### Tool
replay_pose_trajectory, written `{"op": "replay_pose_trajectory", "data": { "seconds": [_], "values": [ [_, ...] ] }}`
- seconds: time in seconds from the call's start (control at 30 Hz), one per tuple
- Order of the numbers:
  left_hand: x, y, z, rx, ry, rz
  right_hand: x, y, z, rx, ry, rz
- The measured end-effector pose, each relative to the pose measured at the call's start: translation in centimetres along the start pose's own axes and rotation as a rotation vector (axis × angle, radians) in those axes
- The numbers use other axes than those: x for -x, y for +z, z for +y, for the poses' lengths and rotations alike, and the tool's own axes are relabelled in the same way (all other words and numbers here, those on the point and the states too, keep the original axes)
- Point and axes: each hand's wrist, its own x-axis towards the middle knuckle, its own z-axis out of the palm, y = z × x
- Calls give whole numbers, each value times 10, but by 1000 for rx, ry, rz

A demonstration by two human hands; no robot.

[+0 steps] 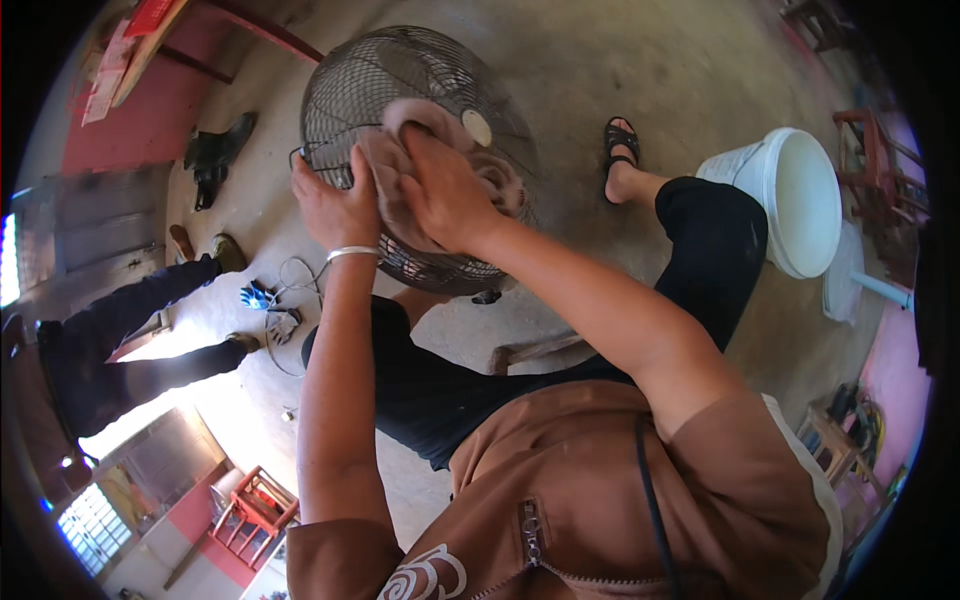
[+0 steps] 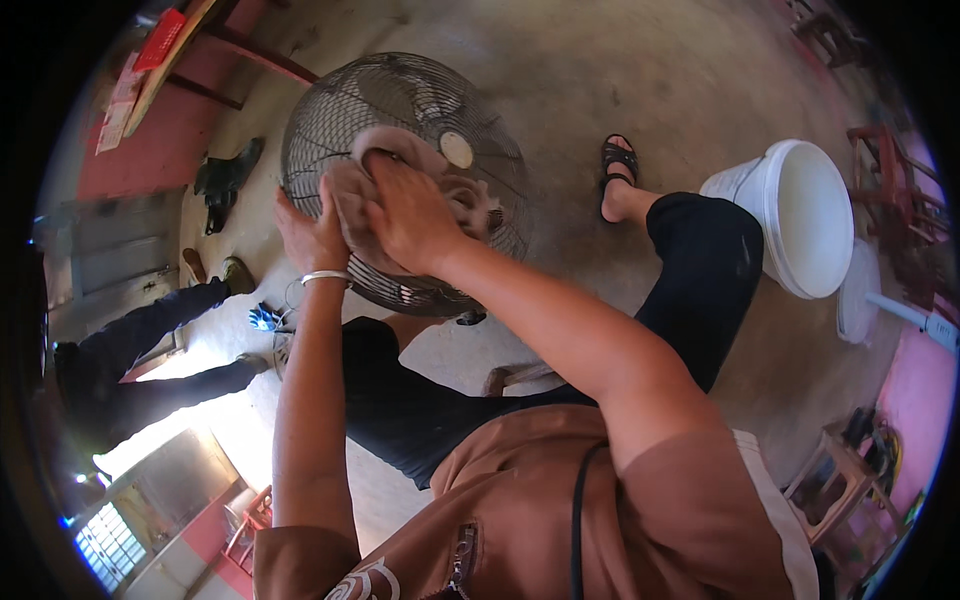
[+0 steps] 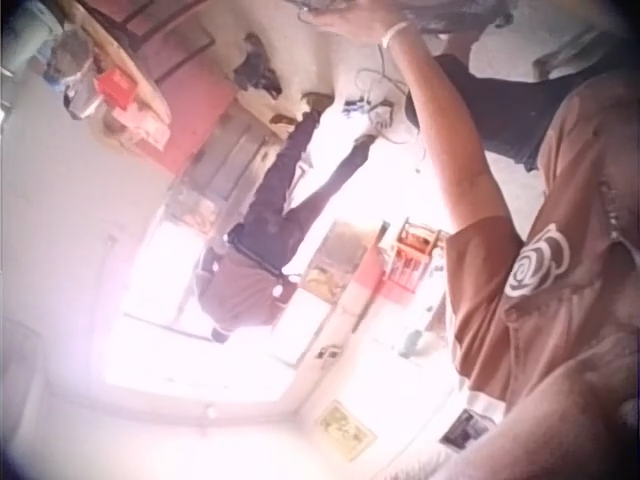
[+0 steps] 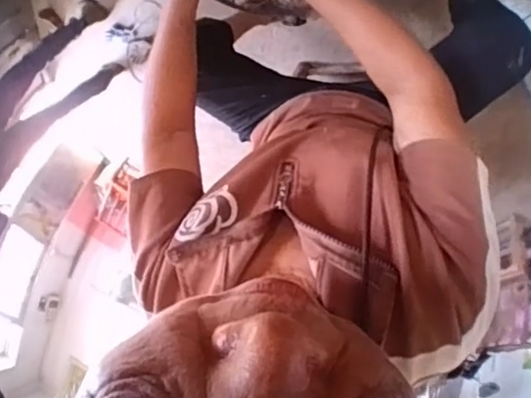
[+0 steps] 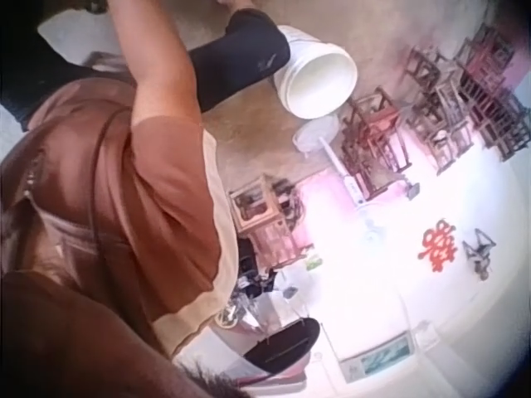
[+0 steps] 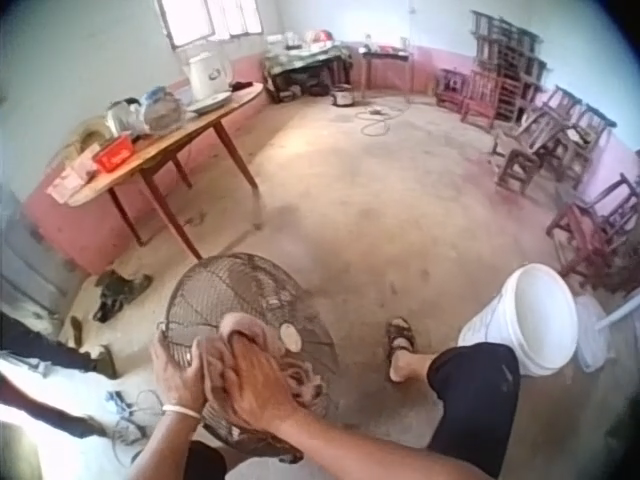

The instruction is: Cleaning the metal grate and internal parts of a disassembled floor fan using a cloth.

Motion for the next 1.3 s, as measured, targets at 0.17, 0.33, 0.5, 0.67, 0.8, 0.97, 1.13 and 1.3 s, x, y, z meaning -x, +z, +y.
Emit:
{"op": "replay_pose_trajectory", "data": {
  "seconds": [0.17, 0.33, 0.5, 0.67, 0.8, 0.97, 1.13, 1.3],
  "values": [
    [2, -8, 3, -13, -14, 19, 92, -36, 11, 215, 16, -160],
    [-1, -6, 7, 21, -19, 6, 126, -62, 33, 294, 143, -220],
    [-2, -3, -3, 1, -8, 5, 12, -29, 11, 101, -229, -3],
    [-1, 3, -1, -33, 1, -18, -57, 16, 36, 101, -29, 164],
    [0, -4, 15, 5, -6, -37, -11, 3, 76, 285, 61, -26],
    [5, -7, 16, -27, -8, -55, 92, -25, 92, 459, 239, -6],
    [6, -13, 3, -78, 6, -26, 85, -24, 23, 198, 243, -162],
    [0, 0, 6, -30, 52, -7, -25, -11, 30, -39, -48, 97]
  ]
}}
